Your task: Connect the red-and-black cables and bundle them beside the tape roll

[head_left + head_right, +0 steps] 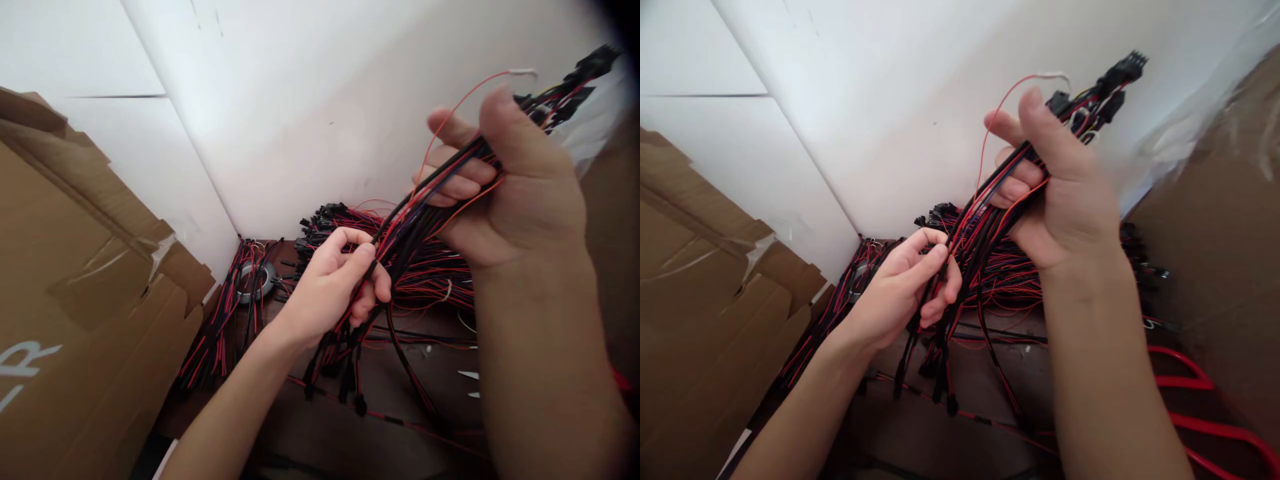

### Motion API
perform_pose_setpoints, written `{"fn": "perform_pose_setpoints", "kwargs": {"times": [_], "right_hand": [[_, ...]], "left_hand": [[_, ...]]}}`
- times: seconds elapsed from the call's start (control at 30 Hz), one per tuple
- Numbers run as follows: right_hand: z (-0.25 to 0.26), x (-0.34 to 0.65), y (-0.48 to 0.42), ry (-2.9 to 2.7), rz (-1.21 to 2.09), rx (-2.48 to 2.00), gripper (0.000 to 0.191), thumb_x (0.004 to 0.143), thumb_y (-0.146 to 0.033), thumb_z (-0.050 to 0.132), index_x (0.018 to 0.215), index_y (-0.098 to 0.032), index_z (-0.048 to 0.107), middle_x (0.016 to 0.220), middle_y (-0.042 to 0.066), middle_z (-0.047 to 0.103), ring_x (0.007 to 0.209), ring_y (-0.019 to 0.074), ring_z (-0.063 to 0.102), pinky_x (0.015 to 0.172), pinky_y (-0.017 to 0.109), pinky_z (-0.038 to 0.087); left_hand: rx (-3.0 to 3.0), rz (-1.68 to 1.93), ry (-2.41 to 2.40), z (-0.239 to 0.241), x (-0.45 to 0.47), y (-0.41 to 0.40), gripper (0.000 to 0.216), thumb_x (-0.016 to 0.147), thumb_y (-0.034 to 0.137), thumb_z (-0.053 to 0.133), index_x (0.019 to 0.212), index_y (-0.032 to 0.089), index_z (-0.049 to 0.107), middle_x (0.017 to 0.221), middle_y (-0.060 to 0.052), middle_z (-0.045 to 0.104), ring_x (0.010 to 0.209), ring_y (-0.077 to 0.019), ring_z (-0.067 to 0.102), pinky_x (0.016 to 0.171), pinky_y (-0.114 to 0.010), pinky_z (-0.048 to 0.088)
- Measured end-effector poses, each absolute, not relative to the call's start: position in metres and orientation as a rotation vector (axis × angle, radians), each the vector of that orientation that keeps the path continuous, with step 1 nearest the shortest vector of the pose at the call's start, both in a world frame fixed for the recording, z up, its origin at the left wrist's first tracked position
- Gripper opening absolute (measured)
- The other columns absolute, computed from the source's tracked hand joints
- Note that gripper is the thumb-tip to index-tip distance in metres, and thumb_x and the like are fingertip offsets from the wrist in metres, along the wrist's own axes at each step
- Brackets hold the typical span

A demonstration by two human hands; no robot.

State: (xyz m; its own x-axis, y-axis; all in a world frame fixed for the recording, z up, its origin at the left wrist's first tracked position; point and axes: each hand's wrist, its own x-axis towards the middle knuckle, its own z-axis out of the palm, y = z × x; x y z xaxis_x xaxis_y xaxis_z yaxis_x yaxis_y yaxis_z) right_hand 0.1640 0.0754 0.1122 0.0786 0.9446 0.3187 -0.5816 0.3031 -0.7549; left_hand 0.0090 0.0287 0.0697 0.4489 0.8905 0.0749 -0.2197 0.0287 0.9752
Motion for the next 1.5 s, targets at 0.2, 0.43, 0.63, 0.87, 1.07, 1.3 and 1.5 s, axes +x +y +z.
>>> {"fn": "perform_pose_setpoints", "kwargs": {"times": [0.2, 0.43, 0.63, 0.87, 1.07, 1.3, 1.5], "right_hand": [[0.107, 0.168, 0.085, -0.711, 1.111, -0.512, 0.042, 0.077, -0.038, 0.076, 0.053, -0.016, 0.050, 0.039, -0.009, 0.027, 0.037, 0.0022, 0.027, 0.036, 0.016, 0.025], [0.103, 0.169, 0.088, -0.724, 1.076, -0.483, 0.033, 0.070, -0.033, 0.077, 0.055, -0.017, 0.053, 0.042, -0.007, 0.035, 0.040, 0.0044, 0.036, 0.036, 0.018, 0.026], [0.107, 0.168, 0.084, -0.794, 1.222, -0.326, 0.042, 0.055, -0.032, 0.085, 0.050, -0.018, 0.046, 0.039, -0.009, 0.027, 0.039, 0.0029, 0.027, 0.036, 0.018, 0.020], [0.108, 0.166, 0.081, -0.847, 1.252, -0.309, 0.050, 0.035, -0.033, 0.092, 0.047, -0.019, 0.045, 0.040, -0.009, 0.025, 0.042, 0.0036, 0.019, 0.037, 0.017, 0.014], [0.108, 0.166, 0.081, -0.869, 1.284, -0.265, 0.048, 0.039, -0.028, 0.092, 0.049, -0.018, 0.045, 0.042, -0.010, 0.018, 0.043, 0.0034, 0.018, 0.036, 0.015, 0.020], [0.108, 0.168, 0.082, -0.844, 1.284, -0.243, 0.039, 0.057, -0.025, 0.082, 0.050, -0.018, 0.044, 0.044, -0.010, 0.014, 0.042, 0.0035, 0.017, 0.034, 0.014, 0.016], [0.110, 0.169, 0.081, -0.819, 1.336, -0.244, 0.036, 0.067, -0.025, 0.073, 0.050, -0.018, 0.042, 0.041, -0.010, 0.017, 0.041, 0.0041, 0.017, 0.036, 0.016, 0.015]], "left_hand": [[1.334, 1.056, 0.800, 0.059, 0.011, 0.019, 0.022, 0.090, 0.033, 0.057, 0.105, 0.022, 0.046, 0.065, 0.006, 0.058, 0.036, -0.0040, 0.039, 0.033, -0.015, 0.033], [1.660, 1.335, 1.088, 0.047, 0.010, 0.014, 0.014, 0.088, 0.023, 0.061, 0.099, 0.024, 0.052, 0.069, 0.004, 0.059, 0.055, -0.0088, 0.055, 0.050, -0.021, 0.042], [2.090, 1.574, 1.231, 0.043, 0.010, 0.016, 0.008, 0.090, 0.013, 0.057, 0.089, 0.020, 0.060, 0.087, -0.001, 0.064, 0.077, -0.0133, 0.058, 0.070, -0.027, 0.048], [2.369, 1.707, 1.425, 0.041, 0.013, 0.020, 0.009, 0.082, 0.013, 0.069, 0.084, 0.018, 0.061, 0.091, -0.005, 0.054, 0.089, -0.0190, 0.053, 0.079, -0.034, 0.045], [2.392, 1.744, 1.553, 0.041, 0.014, 0.023, 0.009, 0.083, 0.015, 0.068, 0.089, 0.020, 0.067, 0.088, -0.005, 0.050, 0.086, -0.0188, 0.047, 0.076, -0.034, 0.043], [1.979, 1.554, 1.254, 0.052, 0.013, 0.013, 0.008, 0.085, 0.017, 0.065, 0.082, 0.020, 0.071, 0.078, -0.002, 0.057, 0.074, -0.0154, 0.052, 0.067, -0.031, 0.044], [1.548, 1.226, 0.913, 0.069, 0.011, 0.003, 0.019, 0.089, 0.021, 0.057, 0.072, 0.018, 0.066, 0.074, -0.002, 0.067, 0.069, -0.0136, 0.060, 0.066, -0.026, 0.051]]}}
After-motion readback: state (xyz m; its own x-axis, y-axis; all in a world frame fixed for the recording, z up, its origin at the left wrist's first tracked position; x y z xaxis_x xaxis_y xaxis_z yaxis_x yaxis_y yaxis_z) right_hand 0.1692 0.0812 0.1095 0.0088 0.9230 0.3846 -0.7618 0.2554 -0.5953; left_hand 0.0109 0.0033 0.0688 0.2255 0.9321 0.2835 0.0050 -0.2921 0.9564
